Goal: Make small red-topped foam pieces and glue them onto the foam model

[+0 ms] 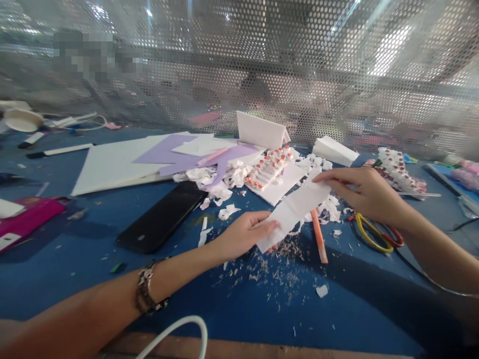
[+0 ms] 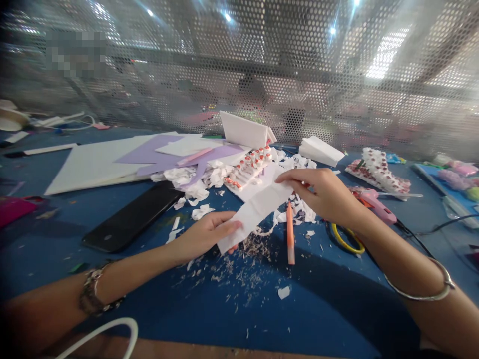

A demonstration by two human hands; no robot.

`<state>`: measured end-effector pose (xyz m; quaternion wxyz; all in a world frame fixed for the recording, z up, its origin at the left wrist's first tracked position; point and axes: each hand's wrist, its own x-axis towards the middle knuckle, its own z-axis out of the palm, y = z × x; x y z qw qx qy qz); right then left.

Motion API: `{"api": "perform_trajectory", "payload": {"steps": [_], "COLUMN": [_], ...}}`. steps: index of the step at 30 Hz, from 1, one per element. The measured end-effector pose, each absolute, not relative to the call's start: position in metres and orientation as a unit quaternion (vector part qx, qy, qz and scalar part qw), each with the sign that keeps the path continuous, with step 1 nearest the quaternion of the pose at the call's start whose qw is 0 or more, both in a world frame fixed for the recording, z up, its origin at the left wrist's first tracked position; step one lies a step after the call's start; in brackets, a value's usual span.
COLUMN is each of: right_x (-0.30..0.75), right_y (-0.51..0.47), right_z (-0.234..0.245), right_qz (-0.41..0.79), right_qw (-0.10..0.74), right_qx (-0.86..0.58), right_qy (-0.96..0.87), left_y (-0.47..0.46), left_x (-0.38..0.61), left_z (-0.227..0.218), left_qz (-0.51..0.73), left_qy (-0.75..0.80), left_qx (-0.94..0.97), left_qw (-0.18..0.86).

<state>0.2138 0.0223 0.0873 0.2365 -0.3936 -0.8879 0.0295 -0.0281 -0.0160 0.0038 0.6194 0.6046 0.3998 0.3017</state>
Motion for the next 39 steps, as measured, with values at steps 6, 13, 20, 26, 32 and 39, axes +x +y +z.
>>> {"api": "perform_trajectory", "payload": {"steps": [6,13,20,26,32,39], "right_x": [0.224,0.223,0.208,0.18,0.171,0.169], "right_y": [0.022,0.031,0.032,0.0,-0.017,-0.017], "right_z": [0.094,0.08,0.057,0.033,0.014,0.001], "right_qz": [-0.053,-0.151,-0.118,-0.02,-0.086,0.057], "right_qw": [0.208,0.215,0.134,0.154,0.196,0.12], "right_qx": [-0.375,-0.354,-0.329,-0.182,-0.13,-0.123], "right_qy": [-0.902,-0.898,-0.927,-0.971,-0.968,-0.983], "left_y": [-0.009,-0.018,-0.03,-0.039,-0.043,-0.029], "left_x": [-0.036,-0.038,-0.041,-0.041,-0.043,-0.049], "left_z": [0.01,0.013,0.016,0.008,0.009,0.003], "left_qz": [0.378,0.4,0.296,0.31,0.244,0.153], "left_qy": [0.489,0.392,0.373,0.395,0.386,0.404], "left_qx": [0.626,0.706,0.752,0.688,0.754,0.87], "left_qw": [0.475,0.434,0.457,0.524,0.472,0.237]}}
